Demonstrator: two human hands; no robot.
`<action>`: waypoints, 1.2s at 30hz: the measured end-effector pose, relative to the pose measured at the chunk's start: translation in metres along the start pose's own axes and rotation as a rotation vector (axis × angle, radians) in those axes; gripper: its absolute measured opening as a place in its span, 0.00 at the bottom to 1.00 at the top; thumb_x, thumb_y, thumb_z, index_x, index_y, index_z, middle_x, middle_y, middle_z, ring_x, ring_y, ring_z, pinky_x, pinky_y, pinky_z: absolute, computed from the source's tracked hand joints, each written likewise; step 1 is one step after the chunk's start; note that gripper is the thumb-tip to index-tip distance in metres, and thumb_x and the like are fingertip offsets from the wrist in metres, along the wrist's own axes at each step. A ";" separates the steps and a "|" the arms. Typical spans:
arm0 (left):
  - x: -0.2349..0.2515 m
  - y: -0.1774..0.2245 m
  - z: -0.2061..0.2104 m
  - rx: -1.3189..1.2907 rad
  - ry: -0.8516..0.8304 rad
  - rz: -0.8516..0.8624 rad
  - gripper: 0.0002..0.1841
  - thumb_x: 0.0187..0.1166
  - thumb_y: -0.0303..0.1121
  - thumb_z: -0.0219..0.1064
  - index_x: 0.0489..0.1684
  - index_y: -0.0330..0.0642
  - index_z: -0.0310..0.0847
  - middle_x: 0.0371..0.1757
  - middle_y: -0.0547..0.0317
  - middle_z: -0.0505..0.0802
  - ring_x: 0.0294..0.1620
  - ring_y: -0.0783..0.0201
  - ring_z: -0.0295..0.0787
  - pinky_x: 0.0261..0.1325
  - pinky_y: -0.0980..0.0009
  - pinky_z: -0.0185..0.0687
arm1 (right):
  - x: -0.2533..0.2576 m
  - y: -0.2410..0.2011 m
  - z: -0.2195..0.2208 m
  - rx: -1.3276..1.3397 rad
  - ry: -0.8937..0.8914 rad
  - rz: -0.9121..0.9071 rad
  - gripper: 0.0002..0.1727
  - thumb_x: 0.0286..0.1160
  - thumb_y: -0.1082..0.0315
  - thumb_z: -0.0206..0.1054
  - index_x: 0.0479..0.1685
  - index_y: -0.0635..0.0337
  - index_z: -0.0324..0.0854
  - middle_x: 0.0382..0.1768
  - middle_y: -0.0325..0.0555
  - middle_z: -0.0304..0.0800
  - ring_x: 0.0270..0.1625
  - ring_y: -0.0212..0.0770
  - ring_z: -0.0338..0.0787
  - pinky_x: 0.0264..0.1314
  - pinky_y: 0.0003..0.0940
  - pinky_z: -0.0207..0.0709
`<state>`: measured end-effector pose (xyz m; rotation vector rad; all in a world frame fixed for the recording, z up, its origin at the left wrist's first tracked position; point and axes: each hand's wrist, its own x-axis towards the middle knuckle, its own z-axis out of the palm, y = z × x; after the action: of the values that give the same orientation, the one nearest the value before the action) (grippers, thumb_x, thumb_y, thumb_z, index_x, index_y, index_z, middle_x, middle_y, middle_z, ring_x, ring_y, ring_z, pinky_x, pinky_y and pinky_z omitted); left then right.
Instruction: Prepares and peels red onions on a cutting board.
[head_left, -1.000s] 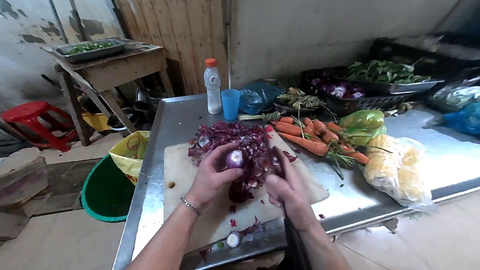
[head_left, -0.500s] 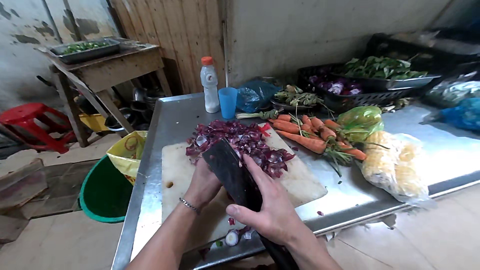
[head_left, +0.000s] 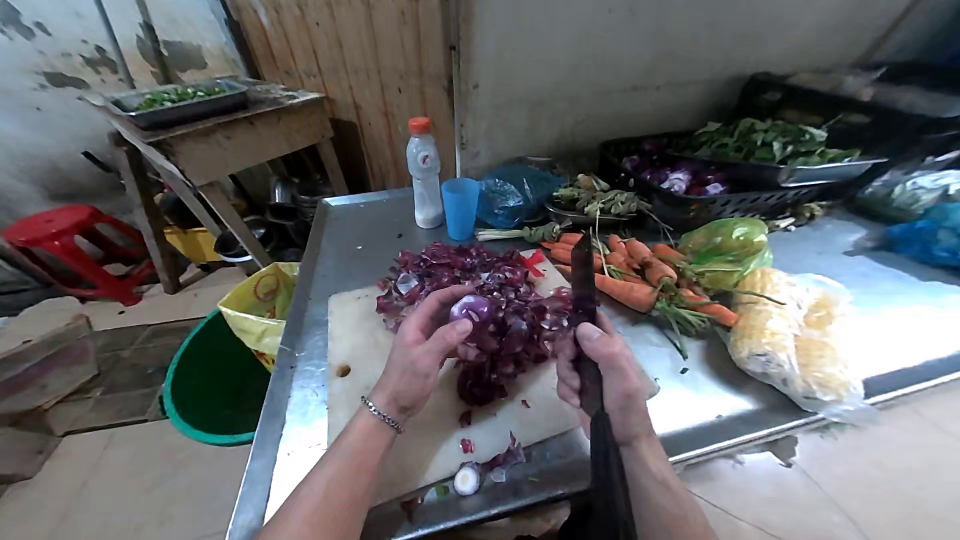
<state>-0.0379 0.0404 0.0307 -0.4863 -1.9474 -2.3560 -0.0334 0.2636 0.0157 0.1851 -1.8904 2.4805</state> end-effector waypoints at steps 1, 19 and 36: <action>0.000 0.001 0.000 0.026 -0.006 -0.011 0.26 0.80 0.35 0.60 0.80 0.48 0.71 0.60 0.53 0.89 0.40 0.64 0.90 0.41 0.70 0.89 | -0.001 0.000 0.000 -0.009 -0.022 -0.002 0.46 0.65 0.36 0.69 0.84 0.45 0.59 0.18 0.30 0.72 0.11 0.25 0.68 0.12 0.21 0.69; -0.006 -0.011 -0.005 0.139 0.108 -0.017 0.22 0.79 0.32 0.64 0.73 0.44 0.76 0.55 0.62 0.91 0.50 0.72 0.88 0.55 0.73 0.86 | -0.027 -0.005 0.046 -0.909 -0.237 -0.342 0.63 0.53 0.21 0.66 0.94 0.47 0.56 0.65 0.49 0.86 0.52 0.40 0.91 0.45 0.49 0.87; 0.000 -0.002 -0.001 0.157 0.022 0.010 0.30 0.67 0.32 0.65 0.76 0.48 0.74 0.61 0.58 0.88 0.50 0.65 0.89 0.50 0.66 0.89 | -0.005 -0.003 0.014 -0.065 -0.209 -0.004 0.57 0.58 0.31 0.74 0.91 0.43 0.55 0.27 0.31 0.78 0.16 0.24 0.71 0.17 0.21 0.71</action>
<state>-0.0384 0.0398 0.0291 -0.4565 -2.0931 -2.1699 -0.0266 0.2509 0.0220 0.4635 -2.0389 2.4796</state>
